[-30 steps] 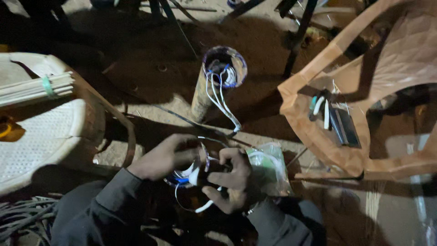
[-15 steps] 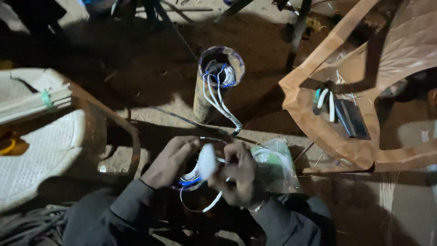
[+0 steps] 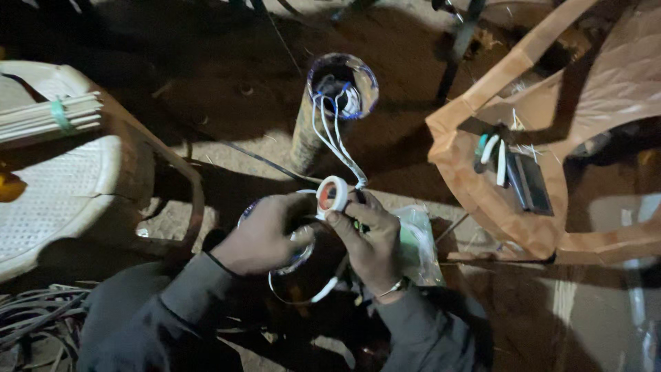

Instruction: The person wraps white tape around a bundle of wires held in their hands. They repeatedly pull tape from the roll and wrap it around the wires, securing them together.

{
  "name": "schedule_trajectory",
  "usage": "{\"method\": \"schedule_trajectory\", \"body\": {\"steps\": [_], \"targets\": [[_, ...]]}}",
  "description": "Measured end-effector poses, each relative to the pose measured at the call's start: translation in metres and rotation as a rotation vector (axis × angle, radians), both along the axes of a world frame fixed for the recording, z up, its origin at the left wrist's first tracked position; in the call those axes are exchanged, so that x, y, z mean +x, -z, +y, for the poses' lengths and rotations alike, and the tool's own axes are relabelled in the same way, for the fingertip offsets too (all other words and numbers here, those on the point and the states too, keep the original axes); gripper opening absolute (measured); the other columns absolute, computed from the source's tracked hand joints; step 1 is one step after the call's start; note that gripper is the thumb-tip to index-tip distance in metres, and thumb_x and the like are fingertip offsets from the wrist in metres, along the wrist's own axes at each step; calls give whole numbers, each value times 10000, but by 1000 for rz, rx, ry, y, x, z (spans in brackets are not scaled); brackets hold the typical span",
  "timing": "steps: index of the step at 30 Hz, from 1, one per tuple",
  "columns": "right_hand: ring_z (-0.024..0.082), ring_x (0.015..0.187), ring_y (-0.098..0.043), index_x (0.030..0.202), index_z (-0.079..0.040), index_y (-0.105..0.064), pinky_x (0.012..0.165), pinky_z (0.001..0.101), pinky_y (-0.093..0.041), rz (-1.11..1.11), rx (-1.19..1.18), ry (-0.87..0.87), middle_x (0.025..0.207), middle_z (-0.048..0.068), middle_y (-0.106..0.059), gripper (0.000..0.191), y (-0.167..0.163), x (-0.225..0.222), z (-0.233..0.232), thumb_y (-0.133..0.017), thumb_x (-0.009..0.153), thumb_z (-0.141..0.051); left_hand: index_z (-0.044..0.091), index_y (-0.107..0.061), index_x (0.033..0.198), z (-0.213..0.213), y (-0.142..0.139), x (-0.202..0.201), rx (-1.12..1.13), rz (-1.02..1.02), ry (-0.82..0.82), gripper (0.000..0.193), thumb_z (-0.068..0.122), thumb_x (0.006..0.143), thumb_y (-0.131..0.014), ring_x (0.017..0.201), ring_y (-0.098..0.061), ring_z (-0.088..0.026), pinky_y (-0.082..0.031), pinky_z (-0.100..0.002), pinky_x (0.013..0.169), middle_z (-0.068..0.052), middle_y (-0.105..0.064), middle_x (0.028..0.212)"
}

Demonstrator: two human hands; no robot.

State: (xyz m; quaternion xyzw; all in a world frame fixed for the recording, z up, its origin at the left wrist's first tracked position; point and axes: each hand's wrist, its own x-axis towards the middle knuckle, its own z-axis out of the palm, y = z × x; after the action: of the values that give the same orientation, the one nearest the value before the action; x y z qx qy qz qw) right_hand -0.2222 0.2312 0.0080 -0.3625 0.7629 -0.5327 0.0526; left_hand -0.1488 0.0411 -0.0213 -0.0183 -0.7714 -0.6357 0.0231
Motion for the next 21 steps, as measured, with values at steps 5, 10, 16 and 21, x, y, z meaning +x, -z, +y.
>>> {"method": "schedule_trajectory", "body": {"steps": [5, 10, 16, 21], "targets": [[233, 906, -589, 918, -11, -652, 784, 325, -505, 224, -151, -411, 1049, 201, -530, 167, 4, 9, 7, -689, 928, -174, 10, -603, 1332, -19, 0, 7, 267, -365, -123, 561, 335, 890, -722, 1133, -640, -190, -505, -348, 969, -128, -675, 1197], [190, 877, -629, 984, -77, -728, 787, 318, -515, -82, -18, 30, 1003, 102, -658, 123, 6, 10, 2, -615, 1008, -122, 35, -684, 1189, -20, -5, 10, -156, -13, 25, 522, 245, 732, -824, 965, -754, -230, -589, -347, 866, -144, -777, 1040], [195, 783, -653, 922, -40, -761, 703, 324, -499, 50, 135, 4, 863, 51, -673, 122, 4, 7, -4, -761, 863, -147, 39, -699, 1097, -1, -3, 5, -330, 182, -75, 434, 136, 678, -756, 964, -718, -319, -555, -391, 861, -173, -761, 1050], [273, 827, -508, 737, -163, -717, 750, 348, -422, 433, -14, -174, 953, 112, -457, 174, 1, 16, 6, -828, 807, -276, 25, -611, 1340, -10, -1, 8, 322, -252, -181, 431, 265, 985, -563, 1143, -662, -230, -511, -351, 1002, -139, -710, 1234]]}}
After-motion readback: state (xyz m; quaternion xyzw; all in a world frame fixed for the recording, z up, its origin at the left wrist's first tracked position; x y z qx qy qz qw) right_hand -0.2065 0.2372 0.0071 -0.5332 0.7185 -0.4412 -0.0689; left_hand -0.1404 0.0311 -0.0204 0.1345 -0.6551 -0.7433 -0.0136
